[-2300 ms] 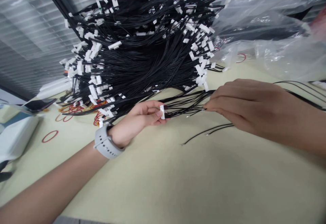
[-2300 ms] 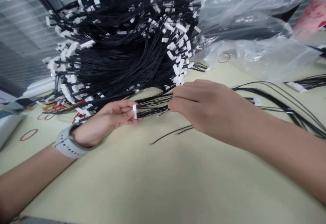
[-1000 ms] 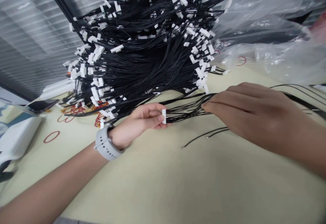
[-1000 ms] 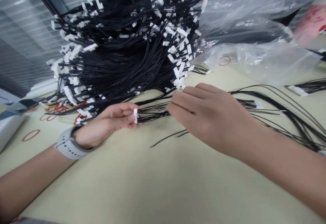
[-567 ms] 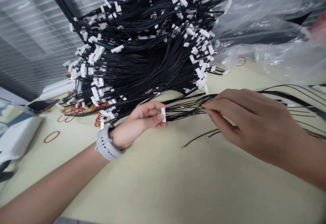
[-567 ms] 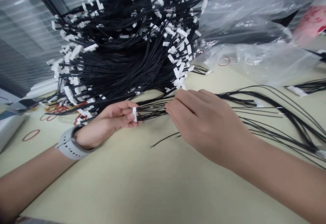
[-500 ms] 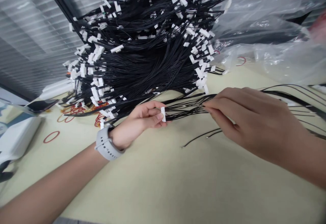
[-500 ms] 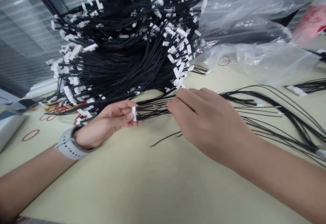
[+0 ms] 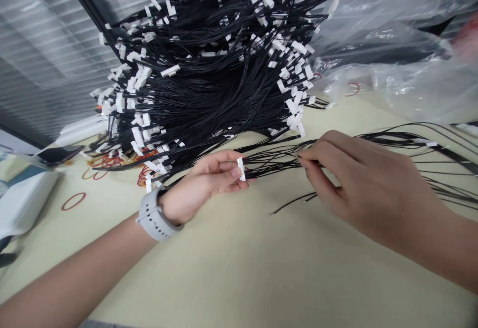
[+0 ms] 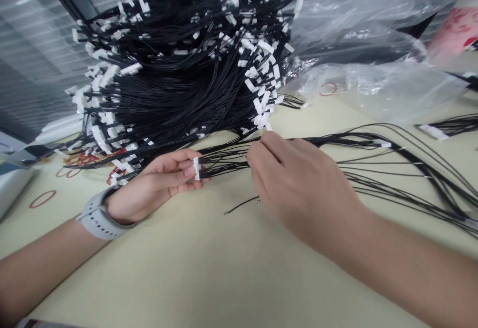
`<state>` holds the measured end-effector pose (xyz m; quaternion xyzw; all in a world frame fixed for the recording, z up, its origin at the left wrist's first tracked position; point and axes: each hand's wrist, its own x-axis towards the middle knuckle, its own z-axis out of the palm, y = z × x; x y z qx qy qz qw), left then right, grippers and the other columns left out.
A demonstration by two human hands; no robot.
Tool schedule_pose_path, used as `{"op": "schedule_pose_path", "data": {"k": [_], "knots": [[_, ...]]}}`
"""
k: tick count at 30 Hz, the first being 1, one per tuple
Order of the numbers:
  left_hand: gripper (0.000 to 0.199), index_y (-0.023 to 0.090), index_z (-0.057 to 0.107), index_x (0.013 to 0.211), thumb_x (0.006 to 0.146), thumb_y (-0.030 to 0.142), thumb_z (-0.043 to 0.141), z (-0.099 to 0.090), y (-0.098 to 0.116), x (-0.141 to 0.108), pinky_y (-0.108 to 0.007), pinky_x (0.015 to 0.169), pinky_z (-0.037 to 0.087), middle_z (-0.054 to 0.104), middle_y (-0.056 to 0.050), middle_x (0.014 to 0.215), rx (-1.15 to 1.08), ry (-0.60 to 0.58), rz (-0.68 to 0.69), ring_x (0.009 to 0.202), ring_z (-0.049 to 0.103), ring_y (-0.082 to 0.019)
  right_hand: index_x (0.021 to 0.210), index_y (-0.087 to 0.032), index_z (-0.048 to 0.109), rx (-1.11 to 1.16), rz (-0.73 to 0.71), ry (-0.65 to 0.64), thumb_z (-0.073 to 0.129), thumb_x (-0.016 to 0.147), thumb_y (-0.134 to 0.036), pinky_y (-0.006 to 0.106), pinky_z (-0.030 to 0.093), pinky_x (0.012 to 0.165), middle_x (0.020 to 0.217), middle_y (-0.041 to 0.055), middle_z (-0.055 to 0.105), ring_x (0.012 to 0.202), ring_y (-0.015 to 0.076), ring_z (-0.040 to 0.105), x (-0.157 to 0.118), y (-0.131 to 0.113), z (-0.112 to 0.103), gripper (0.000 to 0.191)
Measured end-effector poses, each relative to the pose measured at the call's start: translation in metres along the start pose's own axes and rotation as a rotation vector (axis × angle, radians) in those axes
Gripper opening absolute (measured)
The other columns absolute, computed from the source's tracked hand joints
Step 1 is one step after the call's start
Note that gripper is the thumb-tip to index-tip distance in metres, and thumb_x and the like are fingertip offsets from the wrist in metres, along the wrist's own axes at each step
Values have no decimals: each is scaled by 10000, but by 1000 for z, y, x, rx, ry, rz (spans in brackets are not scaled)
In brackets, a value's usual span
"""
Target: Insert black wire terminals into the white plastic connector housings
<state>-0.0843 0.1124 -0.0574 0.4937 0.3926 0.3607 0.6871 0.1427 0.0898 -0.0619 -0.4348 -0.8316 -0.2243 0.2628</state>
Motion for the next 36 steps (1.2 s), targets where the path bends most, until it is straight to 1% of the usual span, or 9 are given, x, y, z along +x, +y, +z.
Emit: {"op": "schedule_pose_path", "data": {"k": [4, 8, 10, 14, 18, 23, 27, 31, 36], "knots": [[156, 129, 584, 940, 787, 120, 611, 0, -1, 0, -202, 673, 486, 623, -9, 777, 39, -1, -6, 677, 624, -95, 870, -164, 497, 163, 68, 2, 411, 843, -210, 269, 328, 448, 716, 30, 573, 510, 140, 502, -1, -4, 1, 101], [144, 131, 575, 931, 791, 132, 608, 3, -2, -3, -188, 650, 474, 612, 0, 765, 77, -42, 32, 677, 615, -88, 999, -148, 531, 287, 44, -35, 513, 775, -369, 248, 335, 415, 773, 32, 601, 499, 128, 522, -3, -9, 5, 315], [123, 129, 565, 922, 801, 122, 590, 7, -1, -4, -180, 648, 467, 605, 7, 741, 126, -58, 55, 672, 604, -81, 964, -171, 568, 358, 2, -11, 541, 773, -400, 236, 338, 424, 757, 13, 609, 515, 119, 528, -3, -11, 7, 299], [112, 128, 537, 921, 818, 86, 540, 16, -1, -7, -189, 665, 465, 600, 8, 735, 227, -79, 55, 679, 581, -79, 831, -179, 623, 529, 12, 31, 553, 826, -317, 207, 352, 461, 644, -23, 594, 485, 73, 491, -3, -16, 10, 155], [124, 127, 525, 932, 819, 76, 522, 19, -1, -8, -205, 687, 469, 588, 7, 751, 243, -72, 47, 689, 571, -80, 721, -160, 630, 629, 42, 0, 535, 832, -200, 197, 329, 449, 575, -29, 562, 469, 60, 458, -2, -19, 12, 151], [130, 130, 535, 924, 803, 83, 548, 18, -1, -7, -199, 665, 472, 577, 22, 724, 210, -78, 35, 677, 575, -79, 745, -153, 633, 650, 13, -16, 520, 829, -158, 186, 327, 443, 586, -28, 560, 476, 56, 456, -1, -17, 12, 141], [129, 124, 545, 929, 807, 81, 545, 16, -2, -6, -183, 652, 469, 602, 12, 737, 210, -79, 27, 680, 589, -77, 757, -144, 633, 628, -37, 10, 520, 826, -137, 192, 323, 450, 607, -24, 571, 478, 54, 445, -2, -15, 13, 132], [123, 130, 566, 920, 803, 91, 565, 15, -3, -5, -188, 641, 468, 616, 7, 739, 208, -79, 35, 671, 591, -81, 741, -135, 634, 594, -64, 48, 530, 814, -121, 202, 310, 452, 568, -31, 536, 462, 55, 414, -3, -14, 15, 128], [117, 130, 577, 911, 799, 97, 577, 14, -2, -5, -188, 644, 468, 622, 6, 743, 187, -88, 28, 673, 592, -80, 749, -132, 624, 594, -106, 47, 540, 815, -124, 198, 319, 464, 602, -26, 551, 495, 58, 428, -2, -14, 14, 108]]}}
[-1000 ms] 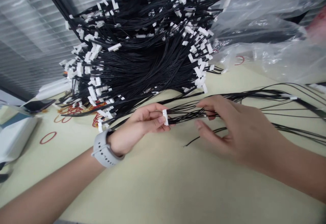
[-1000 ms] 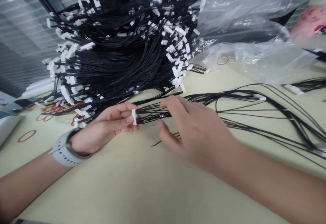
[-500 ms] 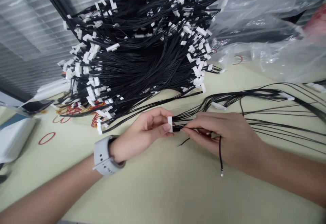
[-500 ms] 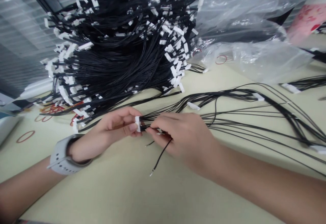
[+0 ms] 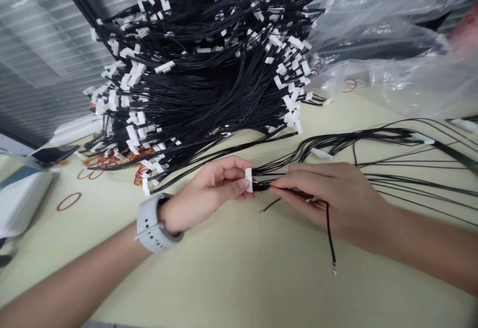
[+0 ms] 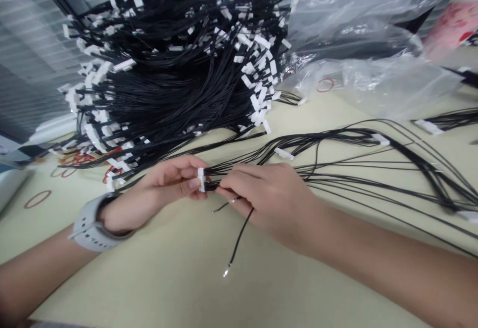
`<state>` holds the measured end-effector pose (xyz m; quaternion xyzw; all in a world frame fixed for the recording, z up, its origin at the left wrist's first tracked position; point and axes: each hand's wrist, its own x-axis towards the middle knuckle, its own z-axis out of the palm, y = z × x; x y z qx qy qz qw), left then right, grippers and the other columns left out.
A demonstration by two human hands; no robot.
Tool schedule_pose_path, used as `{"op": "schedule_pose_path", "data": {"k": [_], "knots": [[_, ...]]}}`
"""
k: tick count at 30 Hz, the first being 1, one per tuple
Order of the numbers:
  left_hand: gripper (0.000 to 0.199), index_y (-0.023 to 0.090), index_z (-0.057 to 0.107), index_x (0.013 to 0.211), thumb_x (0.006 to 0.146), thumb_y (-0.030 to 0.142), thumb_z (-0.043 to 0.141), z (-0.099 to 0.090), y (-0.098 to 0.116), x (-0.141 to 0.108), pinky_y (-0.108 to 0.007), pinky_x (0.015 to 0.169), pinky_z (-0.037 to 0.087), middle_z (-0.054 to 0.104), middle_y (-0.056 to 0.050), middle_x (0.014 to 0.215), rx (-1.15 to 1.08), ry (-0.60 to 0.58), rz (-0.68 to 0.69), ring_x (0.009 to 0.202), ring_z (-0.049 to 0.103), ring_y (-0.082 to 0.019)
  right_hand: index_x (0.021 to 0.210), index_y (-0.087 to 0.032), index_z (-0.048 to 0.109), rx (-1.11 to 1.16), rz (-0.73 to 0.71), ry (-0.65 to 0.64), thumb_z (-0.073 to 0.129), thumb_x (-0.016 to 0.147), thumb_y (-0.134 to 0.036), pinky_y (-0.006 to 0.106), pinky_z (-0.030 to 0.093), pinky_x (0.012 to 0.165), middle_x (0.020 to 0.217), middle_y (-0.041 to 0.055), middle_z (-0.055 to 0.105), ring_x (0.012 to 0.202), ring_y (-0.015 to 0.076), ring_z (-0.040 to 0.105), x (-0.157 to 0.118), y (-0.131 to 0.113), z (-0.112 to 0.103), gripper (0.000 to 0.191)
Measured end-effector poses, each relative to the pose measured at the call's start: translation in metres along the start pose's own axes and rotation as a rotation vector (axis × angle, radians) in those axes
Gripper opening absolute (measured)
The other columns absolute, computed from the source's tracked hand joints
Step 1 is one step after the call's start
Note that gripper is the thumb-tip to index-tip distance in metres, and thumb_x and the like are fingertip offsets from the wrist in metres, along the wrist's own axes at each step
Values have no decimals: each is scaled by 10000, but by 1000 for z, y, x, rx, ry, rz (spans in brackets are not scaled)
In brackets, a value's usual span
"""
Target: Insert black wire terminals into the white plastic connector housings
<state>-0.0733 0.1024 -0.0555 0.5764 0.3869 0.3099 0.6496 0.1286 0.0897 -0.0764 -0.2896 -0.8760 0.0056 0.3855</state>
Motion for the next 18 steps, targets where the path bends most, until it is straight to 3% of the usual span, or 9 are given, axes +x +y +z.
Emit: {"op": "schedule_pose_path", "data": {"k": [18], "knots": [[104, 122, 568, 909, 806, 105, 571, -2, 0, 0, -198, 658, 471, 608, -2, 746, -9, -19, -15, 668, 584, -80, 743, -173, 584, -1, 32, -3, 526, 826, -134, 192, 329, 461, 579, -34, 537, 502, 65, 459, 1, -2, -3, 108]]}}
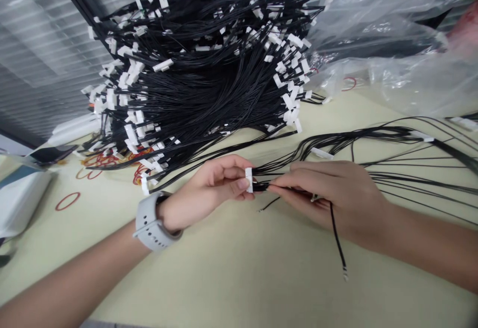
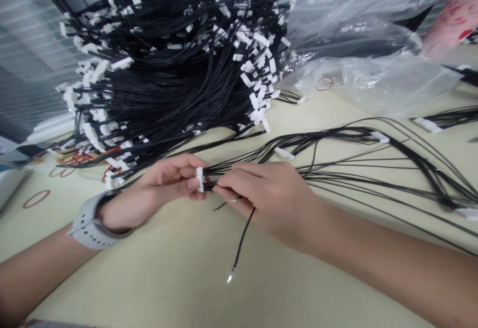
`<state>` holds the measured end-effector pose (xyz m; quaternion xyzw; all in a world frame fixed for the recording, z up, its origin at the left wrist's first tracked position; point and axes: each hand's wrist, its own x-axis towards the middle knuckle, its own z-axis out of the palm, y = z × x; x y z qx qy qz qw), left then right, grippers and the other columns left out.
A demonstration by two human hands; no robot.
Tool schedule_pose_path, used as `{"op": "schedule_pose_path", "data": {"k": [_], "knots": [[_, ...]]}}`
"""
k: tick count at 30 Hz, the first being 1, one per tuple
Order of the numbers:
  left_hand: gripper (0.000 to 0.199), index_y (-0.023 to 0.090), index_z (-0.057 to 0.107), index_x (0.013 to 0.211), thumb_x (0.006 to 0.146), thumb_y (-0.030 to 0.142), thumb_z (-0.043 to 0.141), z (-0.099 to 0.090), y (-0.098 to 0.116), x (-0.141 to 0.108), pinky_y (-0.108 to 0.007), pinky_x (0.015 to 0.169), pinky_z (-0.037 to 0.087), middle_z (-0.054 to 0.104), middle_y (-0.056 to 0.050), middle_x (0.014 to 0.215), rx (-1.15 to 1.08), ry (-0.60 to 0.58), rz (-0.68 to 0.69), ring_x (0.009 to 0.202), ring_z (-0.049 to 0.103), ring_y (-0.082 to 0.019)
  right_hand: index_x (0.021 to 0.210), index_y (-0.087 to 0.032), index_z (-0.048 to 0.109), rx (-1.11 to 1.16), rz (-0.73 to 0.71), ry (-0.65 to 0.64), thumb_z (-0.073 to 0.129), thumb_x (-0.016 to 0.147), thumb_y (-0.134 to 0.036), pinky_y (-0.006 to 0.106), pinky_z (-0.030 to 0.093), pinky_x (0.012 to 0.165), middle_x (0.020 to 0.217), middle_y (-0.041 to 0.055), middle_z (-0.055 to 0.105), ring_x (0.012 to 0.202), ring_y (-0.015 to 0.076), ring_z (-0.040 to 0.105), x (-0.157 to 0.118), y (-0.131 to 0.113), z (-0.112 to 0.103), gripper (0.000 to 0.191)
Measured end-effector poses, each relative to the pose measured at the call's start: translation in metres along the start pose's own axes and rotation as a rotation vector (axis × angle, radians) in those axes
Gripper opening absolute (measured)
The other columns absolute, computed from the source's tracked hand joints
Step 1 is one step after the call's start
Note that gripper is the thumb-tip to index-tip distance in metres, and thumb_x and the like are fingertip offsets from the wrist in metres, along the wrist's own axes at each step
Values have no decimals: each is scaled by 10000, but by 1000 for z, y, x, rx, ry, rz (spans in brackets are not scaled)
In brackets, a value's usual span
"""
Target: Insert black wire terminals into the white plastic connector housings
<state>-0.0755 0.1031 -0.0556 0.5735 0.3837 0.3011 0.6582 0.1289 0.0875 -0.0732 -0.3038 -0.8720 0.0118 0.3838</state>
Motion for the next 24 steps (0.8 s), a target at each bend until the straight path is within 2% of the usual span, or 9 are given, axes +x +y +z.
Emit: {"op": "schedule_pose_path", "data": {"k": [18, 21, 24], "knots": [[146, 125, 563, 867, 754, 135, 655, 5, 0, -1, -180, 632, 465, 628, 6, 733, -45, -55, -25, 648, 597, -71, 779, -149, 587, 47, -48, 36, 536, 818, -102, 177, 301, 437, 564, -46, 498, 465, 46, 396, -2, 2, 6, 80], [143, 130, 564, 874, 759, 130, 649, 6, 0, 0, -183, 636, 473, 624, 11, 727, -52, -48, -18, 648, 601, -73, 770, -163, 574, 47, -30, 23, 530, 820, -107, 178, 300, 431, 567, -50, 488, 461, 45, 384, -1, 1, 7, 87], [130, 132, 568, 895, 779, 131, 626, 7, 0, 1, -196, 659, 481, 617, 7, 732, -34, 9, -3, 665, 603, -80, 764, -182, 529, 57, 79, 90, 575, 780, -142, 194, 325, 444, 591, -49, 469, 494, 61, 413, 1, -1, 5, 63]]}}
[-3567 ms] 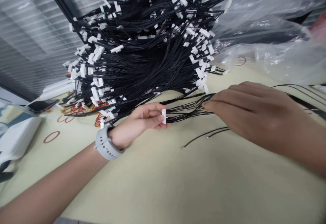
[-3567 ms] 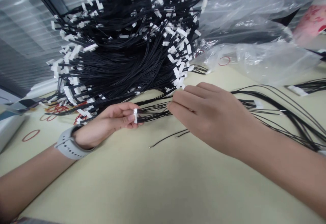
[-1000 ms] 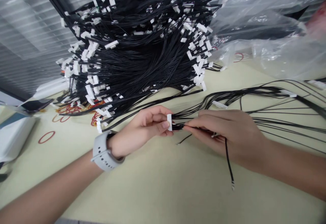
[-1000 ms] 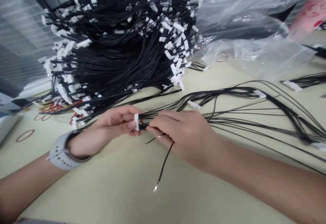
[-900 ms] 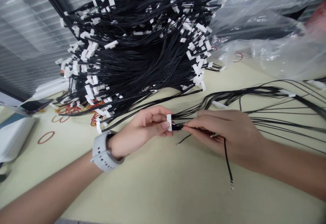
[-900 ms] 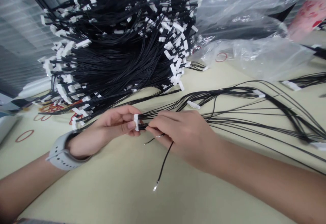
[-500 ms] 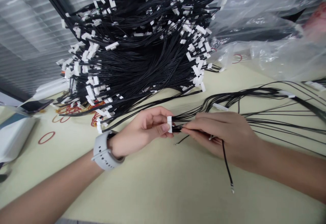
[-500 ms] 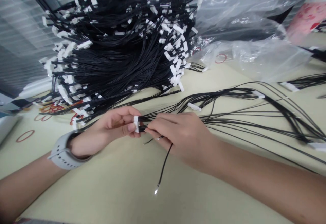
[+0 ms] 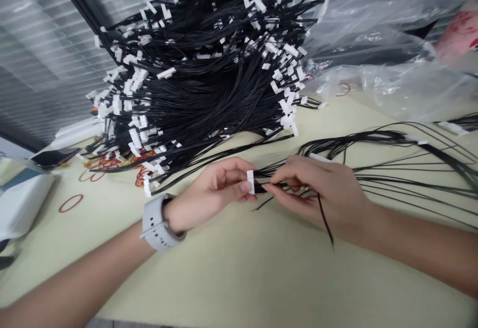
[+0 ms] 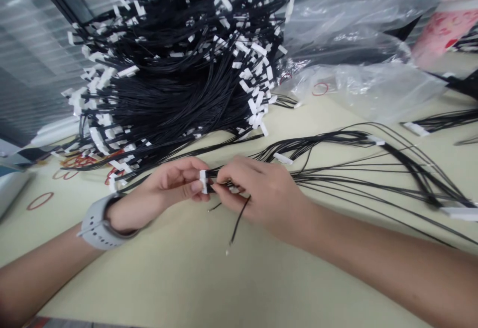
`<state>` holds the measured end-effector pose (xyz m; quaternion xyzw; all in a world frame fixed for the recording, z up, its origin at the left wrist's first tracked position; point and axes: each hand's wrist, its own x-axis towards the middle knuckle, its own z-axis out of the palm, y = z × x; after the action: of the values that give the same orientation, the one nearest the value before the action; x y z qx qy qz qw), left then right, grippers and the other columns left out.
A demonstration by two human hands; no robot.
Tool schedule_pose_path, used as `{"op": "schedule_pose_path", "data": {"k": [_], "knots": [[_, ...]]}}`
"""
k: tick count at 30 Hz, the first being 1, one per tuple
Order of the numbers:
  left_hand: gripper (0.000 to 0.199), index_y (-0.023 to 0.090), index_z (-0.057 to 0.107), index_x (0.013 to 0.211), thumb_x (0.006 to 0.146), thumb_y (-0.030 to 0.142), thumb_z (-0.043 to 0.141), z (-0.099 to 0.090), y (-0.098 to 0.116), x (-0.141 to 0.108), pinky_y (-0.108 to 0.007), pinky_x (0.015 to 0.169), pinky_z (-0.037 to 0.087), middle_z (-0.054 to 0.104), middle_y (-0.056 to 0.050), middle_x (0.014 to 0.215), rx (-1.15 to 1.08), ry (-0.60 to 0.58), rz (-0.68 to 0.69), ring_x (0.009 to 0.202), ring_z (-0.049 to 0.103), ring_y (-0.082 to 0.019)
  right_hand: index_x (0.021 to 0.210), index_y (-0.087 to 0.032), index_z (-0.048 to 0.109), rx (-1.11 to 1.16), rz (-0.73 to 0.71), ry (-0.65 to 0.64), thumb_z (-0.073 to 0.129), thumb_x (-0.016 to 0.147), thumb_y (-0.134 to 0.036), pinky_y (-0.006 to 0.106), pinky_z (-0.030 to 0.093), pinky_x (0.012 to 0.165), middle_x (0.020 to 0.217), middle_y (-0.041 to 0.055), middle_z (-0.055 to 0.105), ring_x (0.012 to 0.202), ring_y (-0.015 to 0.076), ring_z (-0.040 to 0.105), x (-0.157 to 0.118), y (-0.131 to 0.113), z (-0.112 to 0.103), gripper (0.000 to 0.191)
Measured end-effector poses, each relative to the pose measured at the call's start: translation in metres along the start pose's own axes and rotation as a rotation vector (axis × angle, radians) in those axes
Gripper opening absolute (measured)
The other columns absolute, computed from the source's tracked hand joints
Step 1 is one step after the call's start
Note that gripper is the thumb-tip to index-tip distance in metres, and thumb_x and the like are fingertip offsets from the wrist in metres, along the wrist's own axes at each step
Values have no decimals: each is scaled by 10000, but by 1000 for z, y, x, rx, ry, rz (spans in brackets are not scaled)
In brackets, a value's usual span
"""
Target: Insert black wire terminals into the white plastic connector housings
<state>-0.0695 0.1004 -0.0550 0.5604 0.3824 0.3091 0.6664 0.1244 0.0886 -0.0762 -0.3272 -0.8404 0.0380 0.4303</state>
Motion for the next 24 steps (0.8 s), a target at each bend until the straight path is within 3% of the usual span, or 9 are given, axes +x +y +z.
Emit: {"op": "schedule_pose_path", "data": {"k": [3, 9, 12, 14, 17, 20, 24], "knots": [[113, 135, 575, 915, 804, 142, 597, -3, 0, 2, -205, 671, 481, 619, -2, 739, 26, 78, 25, 669, 596, -82, 831, -186, 496, 64, 111, 121, 536, 774, -129, 224, 388, 517, 715, -13, 489, 618, 100, 480, 2, 1, -4, 91], [153, 145, 562, 937, 793, 168, 610, -11, -3, 3, -247, 737, 475, 612, 5, 761, 49, 155, -3, 711, 603, -96, 965, -189, 555, -48, 142, 223, 374, 883, -103, 289, 432, 719, 895, 44, 546, 827, 141, 534, 7, 13, -15, 216], [148, 142, 549, 934, 797, 166, 597, -8, -3, 2, -255, 733, 466, 590, 13, 740, 109, 143, 19, 703, 582, -97, 1025, -219, 567, -46, 148, 337, 379, 880, -86, 279, 432, 678, 890, 44, 544, 804, 145, 535, 10, 15, -21, 272], [126, 137, 540, 922, 804, 158, 579, -4, -3, 2, -258, 723, 458, 581, 6, 743, 160, 115, 47, 701, 563, -101, 1095, -218, 547, -87, 92, 342, 382, 877, -84, 263, 427, 632, 853, 44, 520, 763, 140, 522, 10, 12, -21, 305], [103, 139, 532, 915, 816, 153, 555, 1, -2, 0, -265, 712, 445, 575, -1, 748, 207, 83, 68, 702, 552, -111, 1182, -176, 433, -56, 53, 176, 357, 879, -115, 240, 429, 562, 772, 17, 510, 656, 117, 518, 6, 4, -14, 318], [99, 139, 534, 916, 819, 150, 549, 2, -1, -1, -251, 684, 430, 575, -2, 746, 220, 77, 64, 693, 552, -111, 993, -178, 423, 18, 161, -52, 356, 864, -140, 209, 370, 436, 619, -42, 491, 462, 88, 454, -1, 0, -3, 150], [92, 140, 542, 898, 809, 146, 563, 1, 0, -1, -238, 682, 435, 567, 14, 730, 149, 82, 48, 668, 551, -96, 824, -187, 446, 2, 184, -253, 387, 830, -90, 212, 382, 494, 711, -6, 540, 571, 100, 504, -3, 2, 3, 113]]}}
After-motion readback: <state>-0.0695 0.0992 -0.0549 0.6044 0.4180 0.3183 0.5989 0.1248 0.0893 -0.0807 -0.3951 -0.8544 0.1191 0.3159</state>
